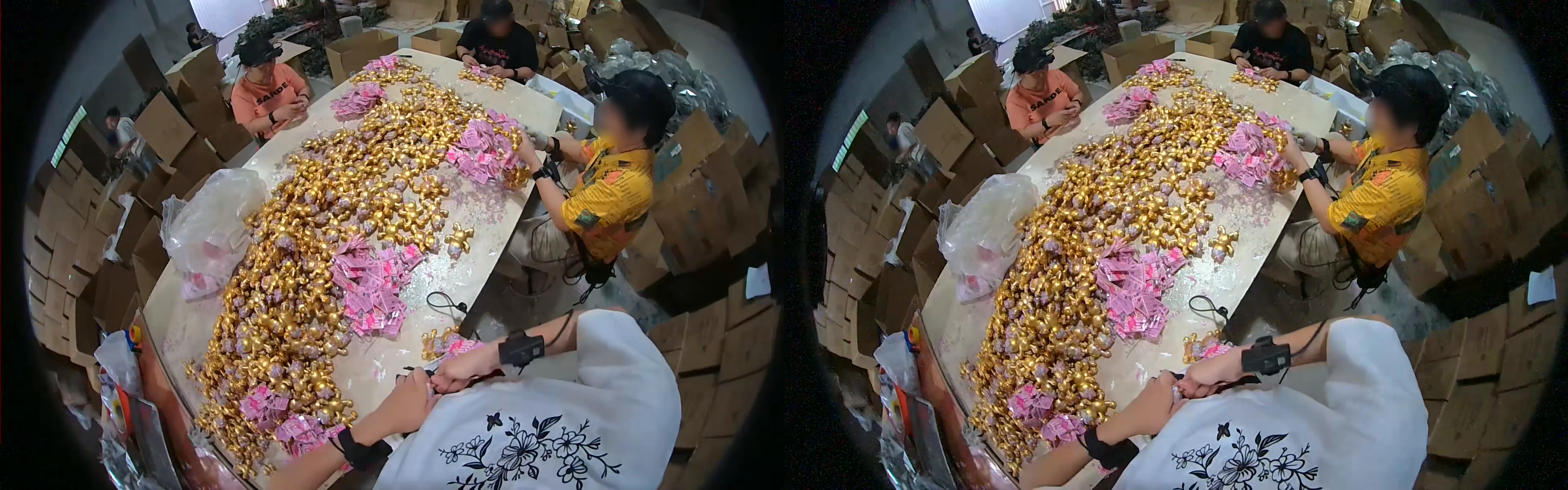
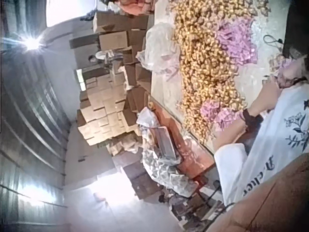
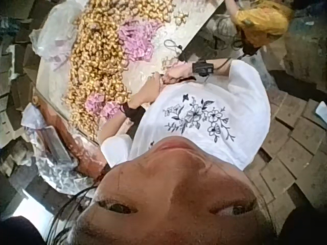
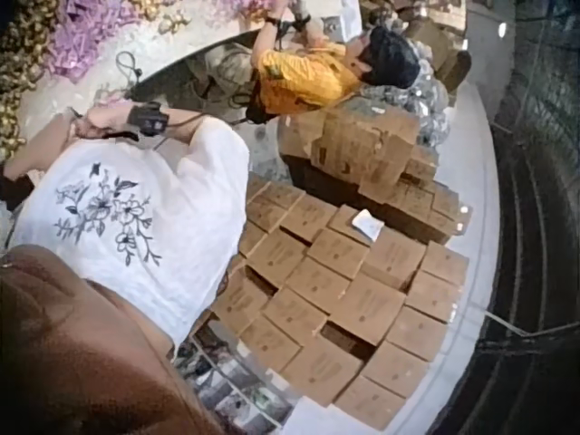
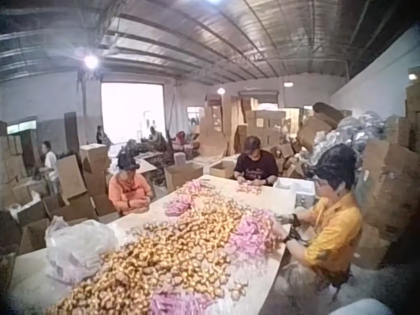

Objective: The recorder and several other workers are sorting and packaging small gold and pink decorative items at a large table in a warehouse.

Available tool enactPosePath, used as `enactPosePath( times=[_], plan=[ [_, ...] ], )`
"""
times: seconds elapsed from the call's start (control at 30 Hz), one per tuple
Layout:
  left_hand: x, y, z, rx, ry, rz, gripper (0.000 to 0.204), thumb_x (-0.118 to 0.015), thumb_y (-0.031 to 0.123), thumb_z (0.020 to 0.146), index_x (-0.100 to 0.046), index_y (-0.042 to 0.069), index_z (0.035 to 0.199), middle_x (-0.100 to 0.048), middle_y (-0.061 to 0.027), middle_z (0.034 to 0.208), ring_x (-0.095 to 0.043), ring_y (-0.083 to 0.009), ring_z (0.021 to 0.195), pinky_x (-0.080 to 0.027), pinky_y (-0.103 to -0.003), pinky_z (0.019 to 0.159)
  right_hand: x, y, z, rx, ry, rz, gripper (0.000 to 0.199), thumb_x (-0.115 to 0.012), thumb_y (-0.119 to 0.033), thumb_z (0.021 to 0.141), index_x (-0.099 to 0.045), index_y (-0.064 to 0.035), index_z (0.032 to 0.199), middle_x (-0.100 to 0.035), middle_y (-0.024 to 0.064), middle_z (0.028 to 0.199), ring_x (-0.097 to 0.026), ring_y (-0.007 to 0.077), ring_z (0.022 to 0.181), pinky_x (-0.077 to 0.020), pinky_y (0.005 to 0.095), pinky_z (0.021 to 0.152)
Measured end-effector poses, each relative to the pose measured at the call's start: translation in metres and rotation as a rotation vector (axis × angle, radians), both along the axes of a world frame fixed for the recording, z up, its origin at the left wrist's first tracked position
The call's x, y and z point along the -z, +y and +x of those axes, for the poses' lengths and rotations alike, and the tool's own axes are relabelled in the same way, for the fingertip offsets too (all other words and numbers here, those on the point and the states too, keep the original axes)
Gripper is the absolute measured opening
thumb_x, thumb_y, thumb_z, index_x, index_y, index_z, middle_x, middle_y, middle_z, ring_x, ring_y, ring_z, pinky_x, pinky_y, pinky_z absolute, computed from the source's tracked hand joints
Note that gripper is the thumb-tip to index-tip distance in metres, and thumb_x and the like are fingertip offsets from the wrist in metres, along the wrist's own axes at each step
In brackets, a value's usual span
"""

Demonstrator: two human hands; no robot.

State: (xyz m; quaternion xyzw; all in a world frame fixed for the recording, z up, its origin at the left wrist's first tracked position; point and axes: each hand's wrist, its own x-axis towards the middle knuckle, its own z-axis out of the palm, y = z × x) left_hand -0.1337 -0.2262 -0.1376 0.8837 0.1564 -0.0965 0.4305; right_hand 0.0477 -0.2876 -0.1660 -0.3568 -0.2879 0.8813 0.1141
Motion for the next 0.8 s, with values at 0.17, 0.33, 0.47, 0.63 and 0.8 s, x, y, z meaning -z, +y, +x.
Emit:
enactPosePath(
  times=[0.17, 0.33, 0.47, 0.63, 0.8],
  plan=[
    [0.005, 0.005, -0.001, 0.099, 0.066, 0.012, 0.044, -0.053, 0.030, 0.081, -0.041, -0.009, 0.099, -0.043, -0.0262, 0.094, -0.045, -0.0409, 0.082, -0.036, -0.045, 0.074, 0.009, -0.006, -0.014, 0.050, -0.222, 0.050, 0.031, -0.038, -0.025, 0.091, -0.045, -0.0136, 0.063, -0.034, -0.0072, 0.049, -0.029, 0.0042, 0.045, -0.0229, 0.0221, 0.043],
    [0.003, 0.004, -0.003, 0.142, 0.065, 0.074, 0.041, -0.052, 0.029, 0.082, -0.043, -0.006, 0.101, -0.042, -0.0239, 0.095, -0.044, -0.0387, 0.083, -0.036, -0.044, 0.075, -0.011, -0.017, -0.029, 0.148, -0.509, 0.278, 0.033, -0.044, -0.026, 0.086, -0.056, -0.0015, 0.068, -0.053, 0.0067, 0.057, -0.049, 0.0191, 0.052, -0.0367, 0.0351, 0.050],
    [0.011, 0.000, -0.009, 0.141, -0.118, 0.016, 0.041, -0.052, 0.027, 0.081, -0.043, -0.011, 0.093, -0.041, -0.0244, 0.093, -0.044, -0.0391, 0.080, -0.036, -0.044, 0.071, -0.016, -0.029, -0.034, 0.040, -0.806, 0.624, 0.032, -0.046, -0.027, 0.081, -0.060, 0.0018, 0.077, -0.057, 0.0245, 0.073, -0.056, 0.0381, 0.066, -0.0397, 0.0457, 0.059],
    [0.018, -0.007, -0.013, 0.065, -0.186, -0.003, 0.039, -0.053, 0.027, 0.081, -0.042, -0.007, 0.097, -0.042, -0.0239, 0.093, -0.044, -0.0393, 0.081, -0.036, -0.046, 0.071, -0.017, -0.036, -0.032, 0.185, -0.521, 0.441, 0.041, -0.037, -0.033, 0.090, -0.057, -0.0025, 0.071, -0.049, 0.0041, 0.053, -0.045, 0.0180, 0.048, -0.0367, 0.0351, 0.048],
    [0.017, -0.011, -0.018, -0.169, -0.201, -0.041, 0.043, -0.056, 0.029, 0.079, -0.040, -0.002, 0.105, -0.046, -0.0241, 0.095, -0.045, -0.0396, 0.089, -0.039, -0.045, 0.075, -0.024, -0.008, -0.001, 0.058, -0.119, 0.102, 0.032, -0.044, -0.030, 0.086, -0.063, -0.0060, 0.077, -0.048, -0.0057, 0.057, -0.033, 0.0031, 0.047, -0.0251, 0.0216, 0.040]
  ],
)
